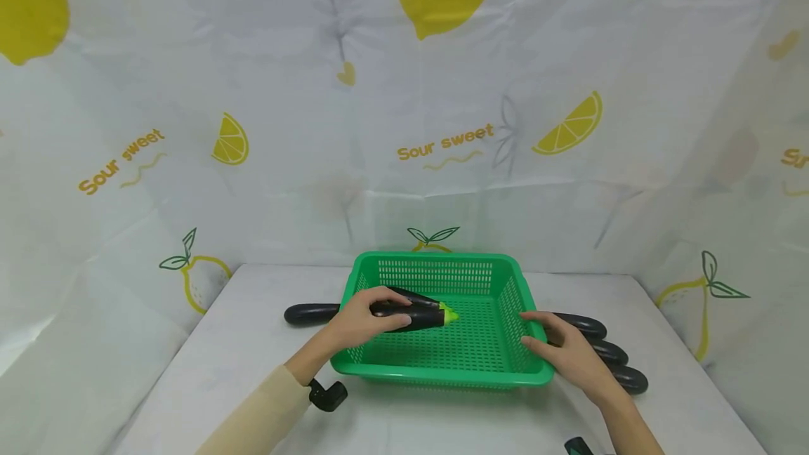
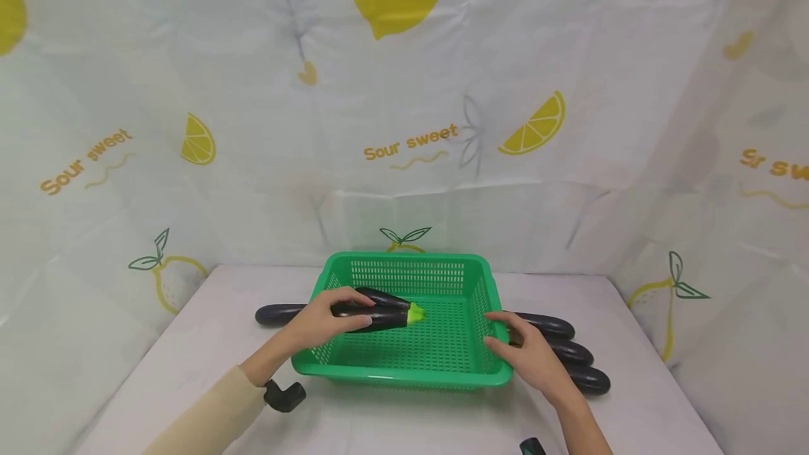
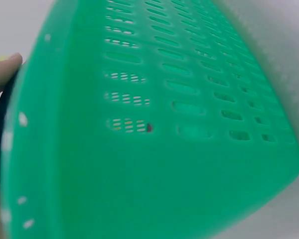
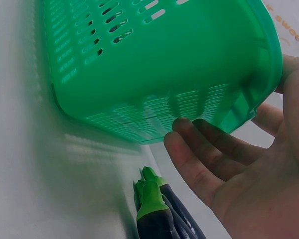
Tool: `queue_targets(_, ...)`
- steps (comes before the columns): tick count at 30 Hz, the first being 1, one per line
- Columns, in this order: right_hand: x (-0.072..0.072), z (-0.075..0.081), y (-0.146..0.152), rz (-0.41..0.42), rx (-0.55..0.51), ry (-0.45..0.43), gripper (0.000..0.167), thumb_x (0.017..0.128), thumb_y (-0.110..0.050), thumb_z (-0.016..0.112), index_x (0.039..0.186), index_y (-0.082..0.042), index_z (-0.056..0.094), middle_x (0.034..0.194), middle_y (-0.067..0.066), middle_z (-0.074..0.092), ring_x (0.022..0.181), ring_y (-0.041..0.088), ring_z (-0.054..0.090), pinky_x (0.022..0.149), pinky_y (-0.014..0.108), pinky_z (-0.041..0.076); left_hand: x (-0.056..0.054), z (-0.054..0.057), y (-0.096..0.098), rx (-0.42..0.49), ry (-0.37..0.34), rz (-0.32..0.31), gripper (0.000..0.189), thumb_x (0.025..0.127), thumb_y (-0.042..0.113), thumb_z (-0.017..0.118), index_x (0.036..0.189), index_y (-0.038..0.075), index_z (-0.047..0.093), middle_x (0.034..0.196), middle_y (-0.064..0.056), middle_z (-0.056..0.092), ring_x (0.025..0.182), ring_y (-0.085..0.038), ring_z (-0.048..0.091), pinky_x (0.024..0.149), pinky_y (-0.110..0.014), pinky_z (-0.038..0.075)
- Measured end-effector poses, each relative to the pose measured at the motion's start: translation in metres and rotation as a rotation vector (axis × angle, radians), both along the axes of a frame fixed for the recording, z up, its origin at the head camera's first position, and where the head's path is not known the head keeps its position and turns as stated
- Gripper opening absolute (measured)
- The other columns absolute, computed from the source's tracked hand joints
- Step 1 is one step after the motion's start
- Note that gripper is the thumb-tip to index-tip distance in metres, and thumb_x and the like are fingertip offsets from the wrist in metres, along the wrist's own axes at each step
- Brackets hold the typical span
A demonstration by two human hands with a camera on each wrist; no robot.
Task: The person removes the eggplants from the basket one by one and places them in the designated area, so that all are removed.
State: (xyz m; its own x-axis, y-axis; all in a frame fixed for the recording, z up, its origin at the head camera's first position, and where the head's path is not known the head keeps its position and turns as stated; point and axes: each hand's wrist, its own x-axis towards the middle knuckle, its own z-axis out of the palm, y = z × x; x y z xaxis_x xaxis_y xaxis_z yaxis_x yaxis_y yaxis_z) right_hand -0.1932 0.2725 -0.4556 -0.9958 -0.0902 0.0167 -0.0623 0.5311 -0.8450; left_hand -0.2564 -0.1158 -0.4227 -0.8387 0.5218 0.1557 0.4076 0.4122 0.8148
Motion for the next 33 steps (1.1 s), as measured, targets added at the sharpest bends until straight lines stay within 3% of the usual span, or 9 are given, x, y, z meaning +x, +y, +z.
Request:
queue_targets(5,0.000,-0.001,0.000,0.001,0.001,0.009,0.058,0.098,-0.034,0.069,0.147,-0.009,0.050,0.155,0.029,0.037,0.132,0.051,0.048,0.097,0.056,0.049,0.004,0.007,-0.009,0.051,-0.016,0.027,0.032,0.091,0.040,0.077,0.120,0.027,0.073,0.126,0.004,0.063,0.115,-0.019,0.056,0.093,-0.043,0.048)
queue_targets(13,0.000,-0.001,0.000,0.000,0.000,0.006,0.059,0.099,-0.034,0.069,0.148,-0.008,0.050,0.155,0.029,0.037,0.132,0.050,0.049,0.097,0.056,0.049,0.007,0.018,-0.025,0.133,0.036,0.038,0.030,0.091,0.029,0.079,0.119,0.020,0.075,0.116,0.000,0.067,0.101,-0.024,0.061,0.082,-0.037,0.053)
queue_targets(18,-0.001,-0.001,0.000,-0.002,0.003,0.000,0.060,0.098,-0.035,0.069,0.148,-0.008,0.049,0.155,0.029,0.037,0.132,0.049,0.049,0.098,0.056,0.049,0.010,0.025,-0.037,0.157,0.030,0.058,0.035,0.090,0.026,0.079,0.122,0.011,0.073,0.116,-0.005,0.068,0.091,-0.026,0.064,0.077,-0.035,0.055)
queue_targets(26,-0.001,-0.002,0.001,0.009,-0.003,0.016,0.059,0.099,-0.035,0.068,0.148,-0.008,0.049,0.156,0.029,0.036,0.133,0.050,0.047,0.099,0.057,0.048,0.016,0.033,-0.061,0.196,0.031,0.140,0.031,0.090,0.022,0.080,0.118,0.013,0.074,0.117,-0.010,0.068,0.087,-0.027,0.063,0.070,-0.033,0.055)
queue_targets(33,-0.001,-0.001,0.000,0.003,0.007,0.016,0.058,0.099,-0.035,0.068,0.147,-0.008,0.050,0.155,0.029,0.037,0.133,0.052,0.047,0.100,0.059,0.047,0.018,0.036,-0.083,0.178,0.067,0.238,0.033,0.088,0.025,0.082,0.118,0.014,0.074,0.118,-0.008,0.068,0.097,-0.029,0.062,0.078,-0.032,0.054)
